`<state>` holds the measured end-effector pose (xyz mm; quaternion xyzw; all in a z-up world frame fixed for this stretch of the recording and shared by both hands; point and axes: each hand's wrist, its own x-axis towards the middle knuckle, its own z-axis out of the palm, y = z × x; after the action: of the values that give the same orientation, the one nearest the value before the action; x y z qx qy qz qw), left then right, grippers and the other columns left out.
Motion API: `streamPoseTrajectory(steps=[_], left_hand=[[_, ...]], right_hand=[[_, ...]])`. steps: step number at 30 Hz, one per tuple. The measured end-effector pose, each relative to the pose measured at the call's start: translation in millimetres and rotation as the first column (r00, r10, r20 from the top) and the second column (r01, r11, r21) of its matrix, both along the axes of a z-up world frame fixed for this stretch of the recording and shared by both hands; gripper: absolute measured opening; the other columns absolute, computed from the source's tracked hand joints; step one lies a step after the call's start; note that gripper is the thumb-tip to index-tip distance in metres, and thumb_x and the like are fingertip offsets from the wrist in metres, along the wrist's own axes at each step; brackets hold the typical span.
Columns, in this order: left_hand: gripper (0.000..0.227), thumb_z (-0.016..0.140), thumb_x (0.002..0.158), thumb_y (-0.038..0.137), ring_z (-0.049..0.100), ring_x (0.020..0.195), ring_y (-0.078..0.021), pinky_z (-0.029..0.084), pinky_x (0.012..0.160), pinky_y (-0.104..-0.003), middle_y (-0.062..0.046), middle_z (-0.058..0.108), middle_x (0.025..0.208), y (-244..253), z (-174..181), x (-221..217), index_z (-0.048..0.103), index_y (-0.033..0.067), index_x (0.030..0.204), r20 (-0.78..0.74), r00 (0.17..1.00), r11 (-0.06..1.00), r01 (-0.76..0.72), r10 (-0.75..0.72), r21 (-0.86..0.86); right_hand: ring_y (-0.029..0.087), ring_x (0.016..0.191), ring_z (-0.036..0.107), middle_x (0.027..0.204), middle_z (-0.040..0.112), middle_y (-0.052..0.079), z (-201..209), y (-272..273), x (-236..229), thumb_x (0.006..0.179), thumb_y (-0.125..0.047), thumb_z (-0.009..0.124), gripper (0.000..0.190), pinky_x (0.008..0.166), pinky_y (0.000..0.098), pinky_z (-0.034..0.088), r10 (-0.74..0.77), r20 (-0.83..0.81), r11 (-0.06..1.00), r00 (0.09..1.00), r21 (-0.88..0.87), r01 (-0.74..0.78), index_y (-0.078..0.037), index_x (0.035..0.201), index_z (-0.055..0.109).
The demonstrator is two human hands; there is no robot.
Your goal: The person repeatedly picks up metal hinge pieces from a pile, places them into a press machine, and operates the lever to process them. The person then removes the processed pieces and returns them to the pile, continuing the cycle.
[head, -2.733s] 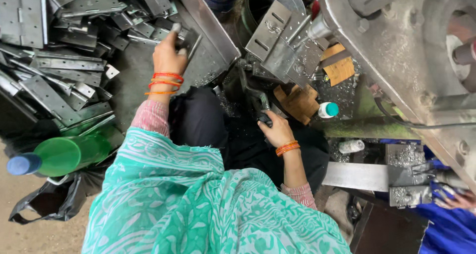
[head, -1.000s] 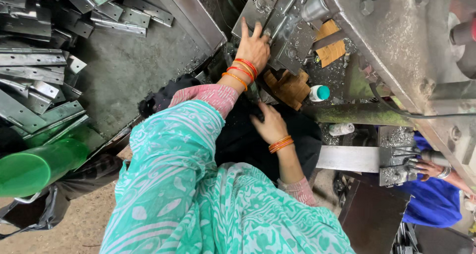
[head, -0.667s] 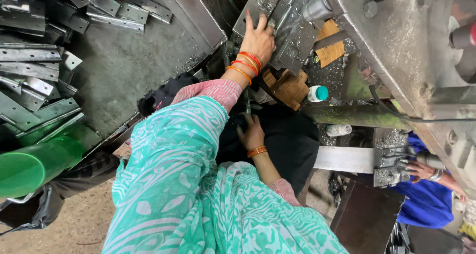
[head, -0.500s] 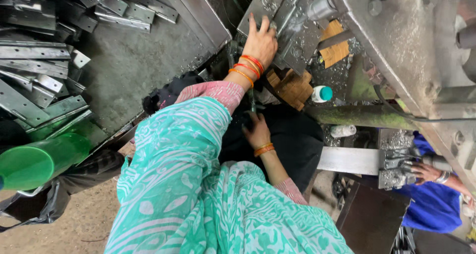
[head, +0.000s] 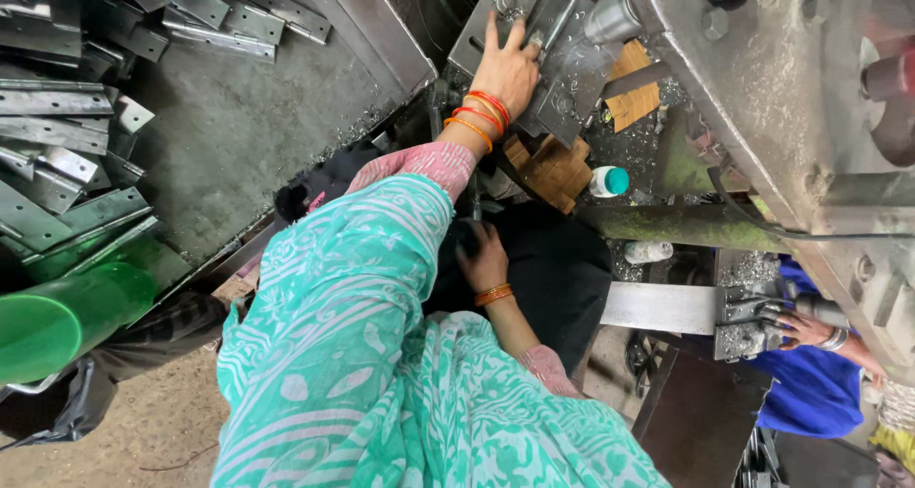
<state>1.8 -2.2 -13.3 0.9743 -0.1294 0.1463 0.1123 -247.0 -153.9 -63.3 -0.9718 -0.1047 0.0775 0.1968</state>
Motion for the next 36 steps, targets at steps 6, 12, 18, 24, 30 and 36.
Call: streamPoseTrajectory(steps=[6, 12, 18, 24, 30, 36], left_hand=[[0.040, 0.046, 0.103, 0.033, 0.028, 0.147, -0.0391, 0.009, 0.111, -0.081, -0.005, 0.060, 0.140, 1, 6, -25, 0.076, 0.0121, 0.120, -0.046, 0.999, 0.999, -0.002, 0.005, 0.050], [0.043, 0.043, 0.104, 0.035, 0.020, 0.152, -0.0391, 0.002, 0.112, -0.081, -0.003, 0.059, 0.141, 5, 6, -10, 0.074, 0.0136, 0.125, -0.088, 0.994, 0.997, -0.057, 0.061, 0.043], [0.042, 0.044, 0.104, 0.036, 0.018, 0.153, -0.0387, 0.001, 0.113, -0.080, -0.003, 0.057, 0.146, 3, 5, 14, 0.076, 0.0154, 0.122, -0.093, 0.994, 0.998, -0.062, 0.063, 0.017], [0.042, 0.045, 0.104, 0.036, 0.019, 0.152, -0.0377, 0.001, 0.113, -0.080, -0.002, 0.059, 0.143, 2, -2, 22, 0.076, 0.0126, 0.121, 0.021, 0.996, 0.996, -0.084, 0.084, -0.003], [0.039, 0.048, 0.101, 0.035, 0.020, 0.152, -0.0369, 0.000, 0.111, -0.081, -0.004, 0.058, 0.144, 8, 9, 14, 0.077, 0.0150, 0.119, -0.071, 0.997, 0.999, -0.033, 0.036, 0.041], [0.031, 0.055, 0.097, 0.030, 0.034, 0.144, -0.0367, 0.003, 0.110, -0.083, -0.005, 0.069, 0.125, 17, 31, -17, 0.079, 0.0161, 0.112, -0.071, 0.997, 0.987, 0.024, -0.013, 0.156]], right_hand=[[0.045, 0.111, 0.064, 0.134, 0.059, 0.023, 11, -1, 8, 0.080, -0.023, 0.078, 0.055, 0.088, 0.0497, 0.057, 0.023, -0.061, 0.999, 0.998, -0.024, -0.025, -0.020, 0.132, 0.063], [0.040, 0.108, 0.069, 0.124, 0.067, 0.023, 75, -12, 52, 0.086, -0.027, 0.073, 0.058, 0.094, 0.0450, 0.056, 0.115, -0.151, 0.991, 0.982, -0.048, -0.123, -0.004, 0.137, 0.059], [0.044, 0.109, 0.065, 0.131, 0.060, 0.024, 36, -8, 33, 0.081, -0.025, 0.077, 0.061, 0.090, 0.0492, 0.056, 0.067, -0.055, 0.991, 0.996, -0.114, -0.073, -0.009, 0.137, 0.059], [0.045, 0.112, 0.065, 0.142, 0.055, 0.020, -30, -4, -6, 0.080, -0.024, 0.077, 0.054, 0.087, 0.0508, 0.058, -0.014, -0.027, 1.000, 1.000, 0.003, 0.014, -0.027, 0.131, 0.061], [0.046, 0.112, 0.062, 0.135, 0.055, 0.026, 4, -2, 12, 0.079, -0.021, 0.079, 0.058, 0.089, 0.0492, 0.055, 0.053, -0.053, 0.998, 0.997, -0.025, -0.055, -0.018, 0.134, 0.061], [0.041, 0.107, 0.067, 0.118, 0.067, 0.025, 69, -11, 49, 0.086, -0.031, 0.073, 0.054, 0.095, 0.0455, 0.055, 0.096, -0.196, 0.989, 0.976, -0.088, -0.115, -0.007, 0.133, 0.062]])
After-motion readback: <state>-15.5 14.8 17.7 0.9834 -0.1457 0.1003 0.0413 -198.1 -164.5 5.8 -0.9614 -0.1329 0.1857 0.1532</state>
